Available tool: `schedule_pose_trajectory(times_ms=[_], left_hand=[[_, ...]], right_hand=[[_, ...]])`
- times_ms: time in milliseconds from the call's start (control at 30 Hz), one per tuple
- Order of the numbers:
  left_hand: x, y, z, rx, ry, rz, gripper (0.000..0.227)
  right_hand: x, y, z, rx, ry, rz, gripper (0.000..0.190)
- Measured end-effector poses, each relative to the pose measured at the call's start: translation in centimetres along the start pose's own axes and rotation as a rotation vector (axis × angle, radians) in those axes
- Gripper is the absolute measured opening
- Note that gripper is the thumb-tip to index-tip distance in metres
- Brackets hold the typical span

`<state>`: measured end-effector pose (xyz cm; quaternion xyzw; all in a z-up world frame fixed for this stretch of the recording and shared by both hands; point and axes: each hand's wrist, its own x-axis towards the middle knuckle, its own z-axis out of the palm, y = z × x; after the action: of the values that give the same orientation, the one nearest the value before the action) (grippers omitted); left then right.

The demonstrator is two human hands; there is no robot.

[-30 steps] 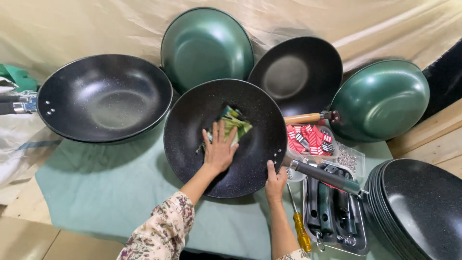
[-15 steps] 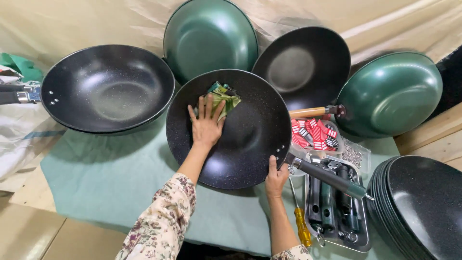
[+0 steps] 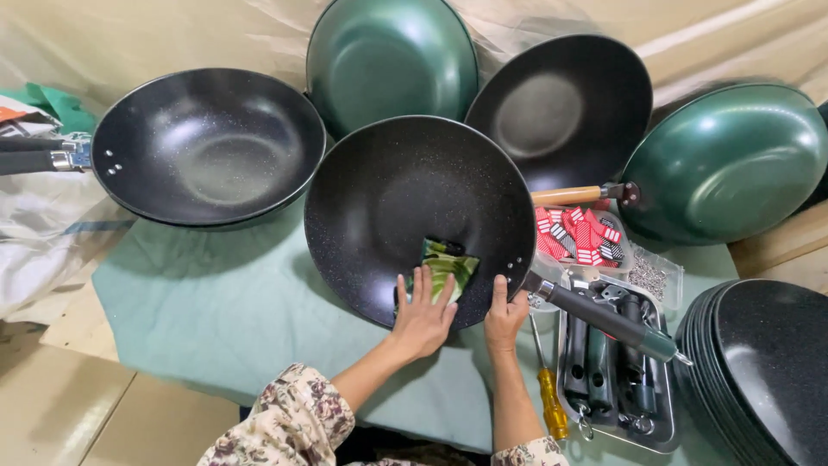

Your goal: Wiping the inside of a wok and then attaching a handle bracket using screws and a screwdriver.

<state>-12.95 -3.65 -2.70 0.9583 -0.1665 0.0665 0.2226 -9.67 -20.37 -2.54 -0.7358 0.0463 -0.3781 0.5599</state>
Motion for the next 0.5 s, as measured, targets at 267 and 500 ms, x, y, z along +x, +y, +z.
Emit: schedule_pose_trajectory(times_ms=[267, 500], left_hand=[[2.5, -3.1, 1.0, 0.209, 0.374, 0.024, 0.055], [0.6, -9.2, -5.9, 0.542, 0.321, -0.289, 0.064]], right_hand=[[0.4, -2.1, -0.6, -0.009, 0.023, -0.025, 0.029], [0.9, -1.3, -0.7, -0.021, 0.024, -0.03, 0.021]])
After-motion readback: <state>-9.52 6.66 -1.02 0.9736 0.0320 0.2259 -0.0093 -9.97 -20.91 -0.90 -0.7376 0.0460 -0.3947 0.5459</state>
